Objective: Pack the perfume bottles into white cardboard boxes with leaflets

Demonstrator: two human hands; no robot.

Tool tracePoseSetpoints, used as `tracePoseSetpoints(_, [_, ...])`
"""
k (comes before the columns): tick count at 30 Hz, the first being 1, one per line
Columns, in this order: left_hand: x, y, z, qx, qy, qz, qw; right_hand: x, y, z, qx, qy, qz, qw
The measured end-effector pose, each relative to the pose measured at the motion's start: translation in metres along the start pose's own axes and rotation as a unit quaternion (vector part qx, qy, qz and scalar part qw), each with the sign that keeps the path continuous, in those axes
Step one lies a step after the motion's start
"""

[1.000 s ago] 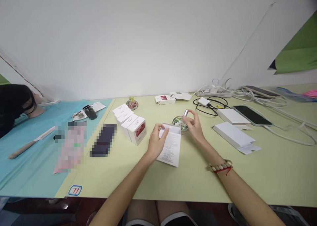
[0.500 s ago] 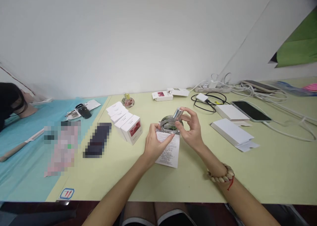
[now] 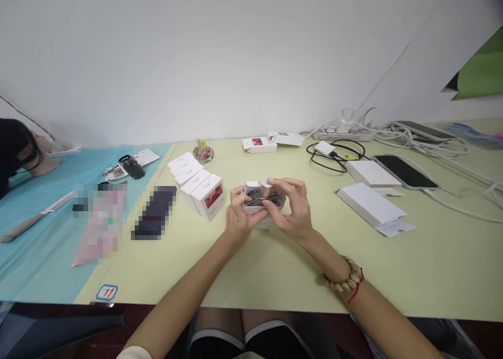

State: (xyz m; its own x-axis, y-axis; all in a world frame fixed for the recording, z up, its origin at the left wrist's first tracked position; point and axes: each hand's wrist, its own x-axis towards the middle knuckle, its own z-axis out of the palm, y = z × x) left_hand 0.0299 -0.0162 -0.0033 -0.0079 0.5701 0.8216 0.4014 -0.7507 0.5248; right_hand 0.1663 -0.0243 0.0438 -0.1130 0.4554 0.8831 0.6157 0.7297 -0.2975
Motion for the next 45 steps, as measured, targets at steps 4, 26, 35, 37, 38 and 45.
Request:
tracePoseSetpoints(4, [0.001,-0.002,-0.001,0.03,-0.01,-0.026,0.999,-0.004,0.001,0.008,-0.037,-0.002,0.013,0.999])
tracePoseSetpoints(26, [0.012,-0.001,-0.008,0.045,-0.053,-0.036,0.997,-0.005,0.027,0.002,-0.027,0.012,-0.002,1.0])
tracePoseSetpoints(35, [0.015,0.005,-0.012,0.029,-0.068,-0.093,0.993,-0.003,0.031,0.002,0.004,0.053,0.015,0.998])
tracePoseSetpoints(37, [0.014,0.006,-0.013,0.024,-0.073,-0.108,0.991,-0.003,0.029,0.002,0.009,0.052,0.011,0.999])
tracePoseSetpoints(38, [0.014,0.007,-0.013,0.021,-0.075,-0.115,0.99,-0.003,0.029,0.002,0.013,0.052,0.008,0.999])
tracePoseSetpoints(45, [0.01,0.006,-0.011,0.033,-0.062,-0.111,0.991,-0.004,0.027,0.002,-0.002,0.032,-0.004,0.999])
